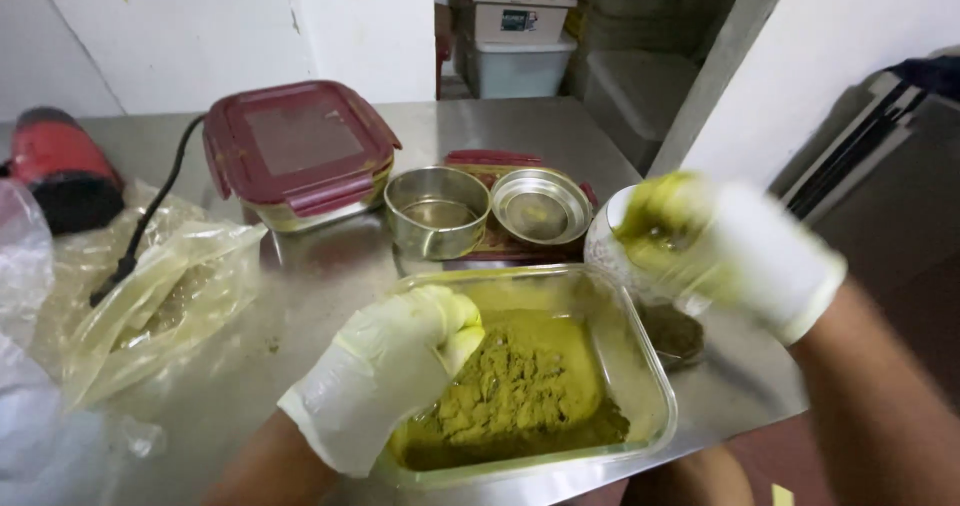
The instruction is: Processing green tea powder and capsules on a stainless steel workbench
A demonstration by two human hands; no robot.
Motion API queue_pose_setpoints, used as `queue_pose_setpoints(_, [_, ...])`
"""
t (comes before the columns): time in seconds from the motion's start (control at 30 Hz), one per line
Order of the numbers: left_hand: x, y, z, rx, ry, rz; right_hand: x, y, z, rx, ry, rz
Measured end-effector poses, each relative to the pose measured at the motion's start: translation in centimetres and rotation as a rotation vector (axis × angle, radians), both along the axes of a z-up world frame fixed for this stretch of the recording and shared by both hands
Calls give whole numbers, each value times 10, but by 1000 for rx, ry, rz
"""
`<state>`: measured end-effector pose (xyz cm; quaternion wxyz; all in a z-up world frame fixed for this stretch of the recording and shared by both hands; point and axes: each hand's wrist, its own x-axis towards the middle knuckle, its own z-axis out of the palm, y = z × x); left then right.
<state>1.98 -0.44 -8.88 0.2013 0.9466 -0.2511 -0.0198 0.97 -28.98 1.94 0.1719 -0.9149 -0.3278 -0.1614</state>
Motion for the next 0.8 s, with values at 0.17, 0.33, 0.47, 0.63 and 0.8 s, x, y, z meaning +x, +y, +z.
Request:
queue_pose_setpoints(0.17, [3,12,-19,-310,-590,-140,46,-48,-4,-324,263,-709])
queue_pose_setpoints(0.33, [4,25,6,-379,-366,-88,19,7,16,-473,252,-847])
queue_pose_setpoints(0.47, [11,26,-1,-464,-513,-54,-1,39,11,-352,-30,-447])
queue_pose_setpoints(0.63, [23,24,-23,-364,-798,-55,-12,125,-17,-515,345,-335])
queue_pose_setpoints(0.8, [22,24,-25,-293,-799,-31,8,139,-82,-536,111,-163])
